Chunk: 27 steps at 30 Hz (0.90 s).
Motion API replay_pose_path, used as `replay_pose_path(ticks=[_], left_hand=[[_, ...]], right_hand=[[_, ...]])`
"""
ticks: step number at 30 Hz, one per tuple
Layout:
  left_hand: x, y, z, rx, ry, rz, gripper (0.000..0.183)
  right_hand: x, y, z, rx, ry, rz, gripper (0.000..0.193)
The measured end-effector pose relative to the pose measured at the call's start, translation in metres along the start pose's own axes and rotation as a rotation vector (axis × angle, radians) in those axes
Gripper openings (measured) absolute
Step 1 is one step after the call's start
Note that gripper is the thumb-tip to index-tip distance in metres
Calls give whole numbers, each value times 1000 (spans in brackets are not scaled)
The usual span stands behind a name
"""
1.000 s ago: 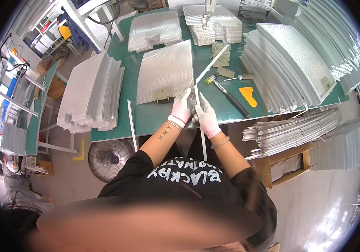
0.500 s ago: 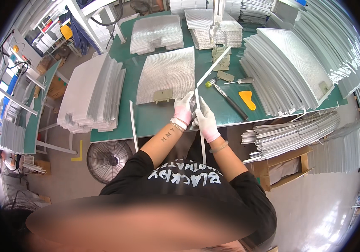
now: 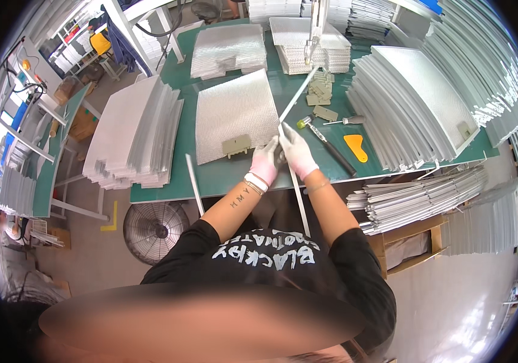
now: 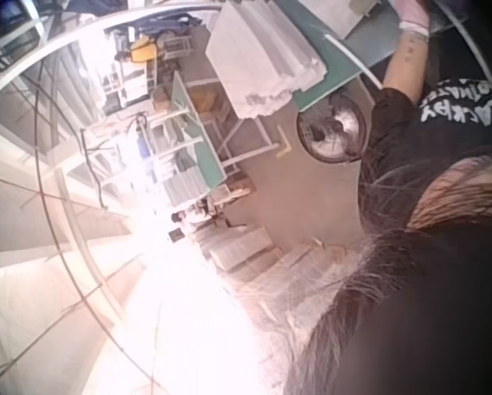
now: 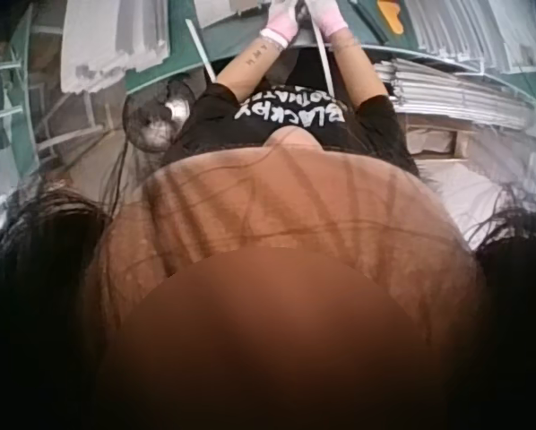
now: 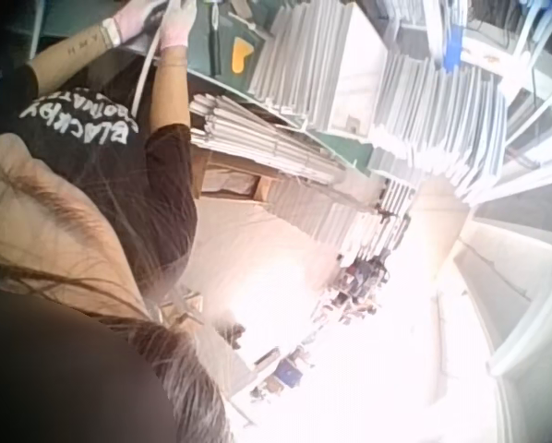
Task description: The recorder assembles metal mesh air filters by placing mesh sheets into aluminum frames, using a pneumatic tool to fasten, and a rubber mallet to seat the components.
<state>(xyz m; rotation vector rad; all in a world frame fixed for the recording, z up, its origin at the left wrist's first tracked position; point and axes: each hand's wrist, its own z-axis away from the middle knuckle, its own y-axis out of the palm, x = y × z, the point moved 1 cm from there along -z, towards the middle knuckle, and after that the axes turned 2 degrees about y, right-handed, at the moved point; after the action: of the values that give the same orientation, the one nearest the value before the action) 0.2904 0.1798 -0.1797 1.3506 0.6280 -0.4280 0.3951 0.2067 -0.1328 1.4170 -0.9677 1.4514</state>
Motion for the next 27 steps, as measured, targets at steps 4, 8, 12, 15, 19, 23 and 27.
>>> replay_pose_path(ticks=[4, 8, 12, 15, 19, 23, 27], left_hand=[[-5, -7, 48, 199, -104, 193, 40], [-109, -26, 91, 73, 355, -968, 37], [-178, -112, 74, -171, 361, -1006, 43], [-189, -127, 67, 104, 94, -498, 46], [-191, -92, 81, 94, 188, -449, 48], [-193, -66, 99, -86, 303, -717, 47], [-183, -35, 118, 59, 718, -739, 74]], right_hand=[[-10, -13, -38, 75, 221, 58, 33], [-9, -36, -35, 139, 324, -153, 15], [-1, -30, -23, 291, 291, -280, 7], [2, -19, -15, 228, 277, -175, 10], [25, -22, 7, 175, 115, -244, 20], [37, -38, 22, 171, 44, -316, 31], [54, -37, 39, 194, -49, -344, 33]])
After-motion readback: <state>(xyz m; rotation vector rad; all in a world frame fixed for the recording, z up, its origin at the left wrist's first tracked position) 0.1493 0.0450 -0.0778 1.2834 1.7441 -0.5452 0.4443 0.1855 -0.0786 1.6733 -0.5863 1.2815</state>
